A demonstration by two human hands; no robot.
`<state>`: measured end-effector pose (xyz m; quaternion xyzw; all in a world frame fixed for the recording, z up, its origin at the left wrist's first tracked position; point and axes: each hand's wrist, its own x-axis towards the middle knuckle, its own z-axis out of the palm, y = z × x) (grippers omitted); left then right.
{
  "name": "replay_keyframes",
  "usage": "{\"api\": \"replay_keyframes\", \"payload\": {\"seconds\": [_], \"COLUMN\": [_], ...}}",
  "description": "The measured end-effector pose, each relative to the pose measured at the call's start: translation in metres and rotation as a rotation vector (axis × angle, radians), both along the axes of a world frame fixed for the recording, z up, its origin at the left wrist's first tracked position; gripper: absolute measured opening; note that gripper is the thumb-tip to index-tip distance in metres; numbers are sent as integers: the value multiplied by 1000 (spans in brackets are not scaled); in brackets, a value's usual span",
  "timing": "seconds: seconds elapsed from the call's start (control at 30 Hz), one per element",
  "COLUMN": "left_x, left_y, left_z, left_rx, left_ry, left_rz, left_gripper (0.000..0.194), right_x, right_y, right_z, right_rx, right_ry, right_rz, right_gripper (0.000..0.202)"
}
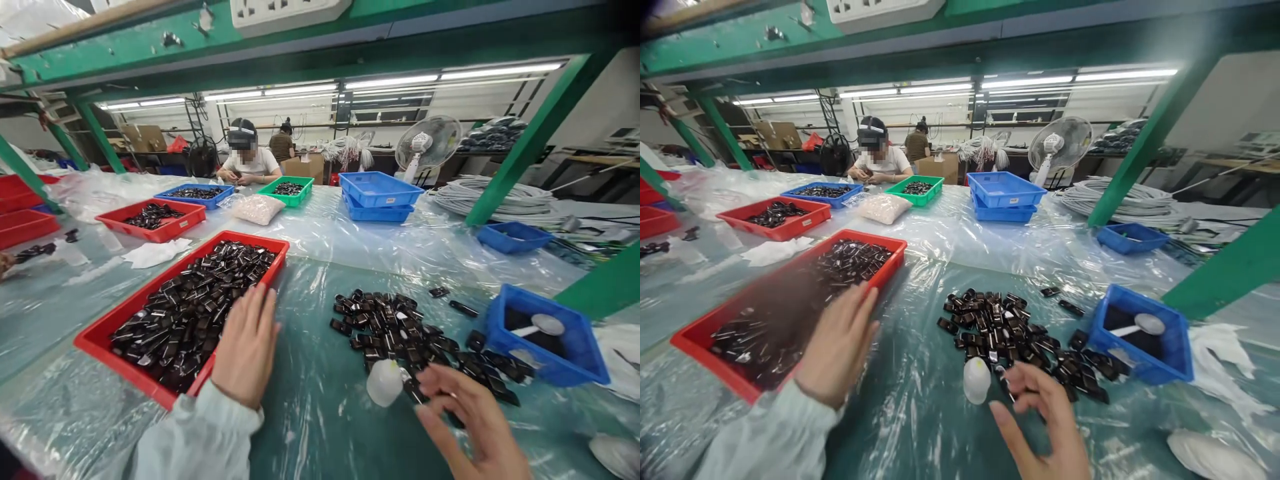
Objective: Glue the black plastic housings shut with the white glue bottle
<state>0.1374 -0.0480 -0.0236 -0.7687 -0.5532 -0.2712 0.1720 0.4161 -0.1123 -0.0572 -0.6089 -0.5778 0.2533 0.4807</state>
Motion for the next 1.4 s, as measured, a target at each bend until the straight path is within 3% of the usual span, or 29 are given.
{"api": "replay_keyframes", "payload": {"seconds": [0.13, 0.27, 0.37, 0.47, 0.63, 0.8, 1.13, 1.4], "left_x": [47, 74, 79, 77, 68, 65, 62, 64], "left_y": [0, 24, 41, 40, 11, 0, -2, -15], "left_z": [-33, -46, -48, -50, -59, -56, -43, -29], "left_rx": [-110, -203, -265, -308, -346, -446, -693, -807], "left_ry": [39, 15, -21, -90, -266, -414, -699, -646], "left_rz": [-209, -312, -367, -386, -358, -422, -375, -316], "left_gripper": [33, 37, 24, 8, 28, 28, 8, 33], "right_x": [-9, -10, -6, -5, -12, -9, -15, -9], "right_y": [12, 18, 21, 18, 6, 3, 0, -3], "right_z": [-11, -20, -23, -18, 0, 6, 19, 12], "right_rx": [-59, -214, -198, -171, -231, -266, -399, -398], "right_ry": [-68, -91, -92, -66, 113, 83, 134, 134], "right_rz": [141, 238, 234, 209, 65, 118, 17, 84], "right_gripper": [57, 55, 39, 36, 42, 40, 45, 45]}}
